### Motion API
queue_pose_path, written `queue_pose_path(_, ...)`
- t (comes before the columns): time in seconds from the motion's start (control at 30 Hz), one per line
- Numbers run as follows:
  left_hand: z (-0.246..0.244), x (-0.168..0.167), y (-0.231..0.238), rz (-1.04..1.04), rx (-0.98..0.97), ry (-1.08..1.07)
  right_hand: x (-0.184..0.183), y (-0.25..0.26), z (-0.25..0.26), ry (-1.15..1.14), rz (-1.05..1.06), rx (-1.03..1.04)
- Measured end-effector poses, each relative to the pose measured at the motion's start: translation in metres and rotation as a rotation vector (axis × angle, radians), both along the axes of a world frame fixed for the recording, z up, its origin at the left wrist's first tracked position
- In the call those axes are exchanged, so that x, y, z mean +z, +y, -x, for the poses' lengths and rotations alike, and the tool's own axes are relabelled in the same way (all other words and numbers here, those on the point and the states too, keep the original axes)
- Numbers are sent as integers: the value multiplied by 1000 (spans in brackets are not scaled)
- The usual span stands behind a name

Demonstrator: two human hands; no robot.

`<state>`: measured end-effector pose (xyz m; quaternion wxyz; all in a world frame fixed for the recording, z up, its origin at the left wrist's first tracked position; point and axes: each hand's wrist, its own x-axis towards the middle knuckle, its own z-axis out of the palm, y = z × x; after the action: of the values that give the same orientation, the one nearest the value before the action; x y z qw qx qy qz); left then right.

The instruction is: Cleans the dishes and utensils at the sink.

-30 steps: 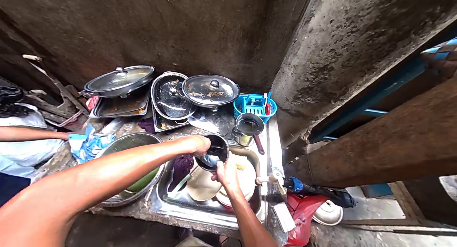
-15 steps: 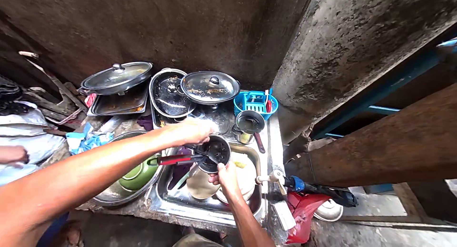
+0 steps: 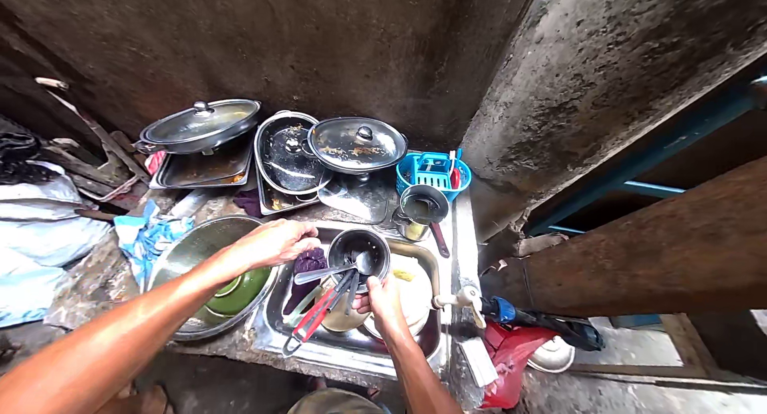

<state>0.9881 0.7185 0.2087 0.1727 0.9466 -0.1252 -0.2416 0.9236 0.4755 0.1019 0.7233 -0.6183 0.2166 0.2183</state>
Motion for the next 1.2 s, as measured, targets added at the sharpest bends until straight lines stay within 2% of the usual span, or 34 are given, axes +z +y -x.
queue_pose_path(0.07, 6, -18, -4, 128, 49, 26, -1, -3, 1, -10, 39, 14)
queue_pose_path(0.13, 15, -39, -13, 285, 137, 97, -6, -14, 2, -74, 169, 68)
queue_pose_path(0.27, 52, -88, -63, 668, 476, 399, -5, -49, 1, -152, 787, 301)
queue_pose_path(0.33, 71, -121, -95, 798, 558, 529, -7, -59, 6, -246, 946, 301)
queue_pose_path(0.4, 86, -145, -126, 925, 667, 558, -19, -61, 10, -280, 1059, 290)
queue_pose_path(0.5, 95, -160, -159, 970, 853, 589, -35, -62, 15, -279, 1122, 256)
queue_pose_path(0.6, 93, -167, -177, 999, 960, 634, -51, -70, 24, -334, 1148, 163)
queue_pose_path(0.7, 90, -171, -196, 1037, 975, 658, -70, -84, 31, -434, 1250, 54)
queue_pose_path(0.8, 91, -174, -221, 1072, 975, 662, -79, -108, 32, -457, 1185, -95)
queue_pose_path(0.9, 91, -167, -250, 1163, 976, 745, -79, -136, 29, -531, 1231, -97)
queue_pose_path(1.07, 92, -152, -282, 1295, 1035, 1032, -74, -177, 21, -441, 1260, 110)
queue_pose_path(1.2, 101, -151, -290, 1307, 1031, 1105, -74, -182, 27, -511, 1258, 82)
